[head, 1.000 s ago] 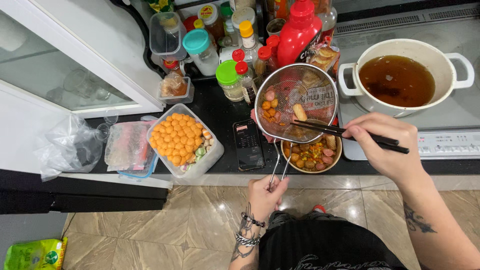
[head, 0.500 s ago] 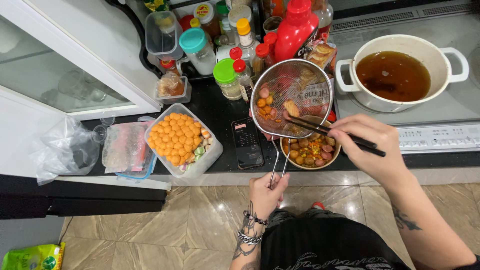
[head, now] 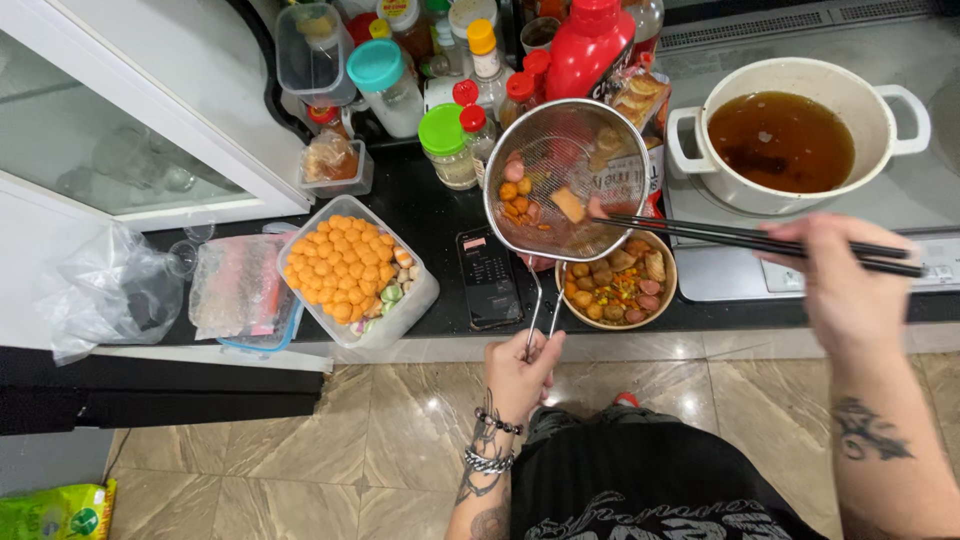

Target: The person scrapes leftover food from a white bowl into a paper bowl using chopsticks, then transfers fried items from a strainer into the same paper bowl. The person also stirs a pot of broth on the stove.

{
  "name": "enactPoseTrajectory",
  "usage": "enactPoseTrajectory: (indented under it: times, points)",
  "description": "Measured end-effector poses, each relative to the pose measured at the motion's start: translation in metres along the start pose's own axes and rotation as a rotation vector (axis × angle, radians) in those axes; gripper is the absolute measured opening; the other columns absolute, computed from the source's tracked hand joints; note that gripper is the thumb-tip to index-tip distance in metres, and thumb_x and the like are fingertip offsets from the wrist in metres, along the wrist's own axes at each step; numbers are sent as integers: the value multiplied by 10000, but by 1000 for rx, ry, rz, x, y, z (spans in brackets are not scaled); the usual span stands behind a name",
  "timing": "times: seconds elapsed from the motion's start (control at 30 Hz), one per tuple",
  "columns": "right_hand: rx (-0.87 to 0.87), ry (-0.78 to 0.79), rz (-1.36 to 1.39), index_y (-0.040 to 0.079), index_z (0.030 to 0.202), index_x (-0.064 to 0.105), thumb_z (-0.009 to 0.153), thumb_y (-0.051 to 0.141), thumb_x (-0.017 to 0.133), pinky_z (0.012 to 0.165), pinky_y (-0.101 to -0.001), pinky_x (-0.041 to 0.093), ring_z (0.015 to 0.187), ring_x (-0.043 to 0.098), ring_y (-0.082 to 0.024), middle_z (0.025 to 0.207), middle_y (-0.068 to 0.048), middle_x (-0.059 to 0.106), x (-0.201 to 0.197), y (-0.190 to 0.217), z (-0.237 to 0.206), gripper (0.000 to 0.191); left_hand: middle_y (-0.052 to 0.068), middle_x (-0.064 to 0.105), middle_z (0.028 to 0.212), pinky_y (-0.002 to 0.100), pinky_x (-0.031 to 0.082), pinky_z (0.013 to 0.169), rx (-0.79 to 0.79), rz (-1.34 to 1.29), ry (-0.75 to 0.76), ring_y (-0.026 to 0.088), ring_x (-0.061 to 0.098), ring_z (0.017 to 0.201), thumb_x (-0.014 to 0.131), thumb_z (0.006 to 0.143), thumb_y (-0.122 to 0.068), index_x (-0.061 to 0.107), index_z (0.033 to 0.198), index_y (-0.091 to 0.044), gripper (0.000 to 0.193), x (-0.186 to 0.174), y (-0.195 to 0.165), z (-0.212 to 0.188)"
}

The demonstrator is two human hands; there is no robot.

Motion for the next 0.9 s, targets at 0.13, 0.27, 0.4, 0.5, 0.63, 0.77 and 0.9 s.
enactPoseTrajectory:
  times: [0.13,0.27,0.4,0.5,0.63,0.77,0.9]
  points:
    - [68,48,25,-55,1007,645,1226,53,475,981,-455,612,1061,722,-309,1025,-211,688,-79,-13,-12,297,-31,560,476,214,397,347,6,23,-10,26,515,376,759,937,-226,592,635,-43,390,-1,6,4]
    - [128,93,-229,-60,956,672,1206,73,528,994,-442,614,977,733,-281,989,-192,719,-94,-17,-25,318,-37,561,487,209,391,361,38,-1,-6,21,515,385,760,936,-221,609,649,-46,369,-2,12,8]
    - [147,195,-629,-44,985,761,1075,78,610,887,-350,569,876,710,-238,963,-162,761,-58,-14,-30,214,-39,564,493,208,406,365,91,11,14,16,529,397,758,937,-220,626,660,-44,353,-2,14,11]
    - [184,237,-593,-22,978,774,1055,83,616,860,-333,569,901,710,-218,959,-148,771,-34,-17,-27,205,-34,579,489,206,394,363,96,31,27,22,518,384,761,934,-218,635,665,-44,344,-3,16,17]
    - [101,266,-529,-22,939,736,1061,100,600,883,-388,608,934,742,-239,939,-153,759,-31,-12,-17,220,-27,575,482,212,393,350,53,28,45,31,523,372,761,933,-223,627,658,-39,357,-4,20,21]
    - [-28,209,-360,-7,891,694,1179,187,519,936,-369,600,945,731,-231,950,-137,724,-42,10,-3,389,-26,570,478,213,399,350,22,36,41,31,521,373,767,930,-229,629,651,-39,365,-4,21,19]
    - [-173,180,-141,9,942,673,1212,213,516,1014,-332,585,1016,718,-210,1006,-121,715,-8,32,8,373,-46,557,505,210,383,359,13,-19,71,18,501,397,762,943,-234,617,666,-47,364,-1,21,19]
Point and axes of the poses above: each hand's wrist, its own z-axis towards the middle knuckle, its own x-axis out of the palm, y = z × x, the point moved 6 cm from there along z, towards the middle knuckle
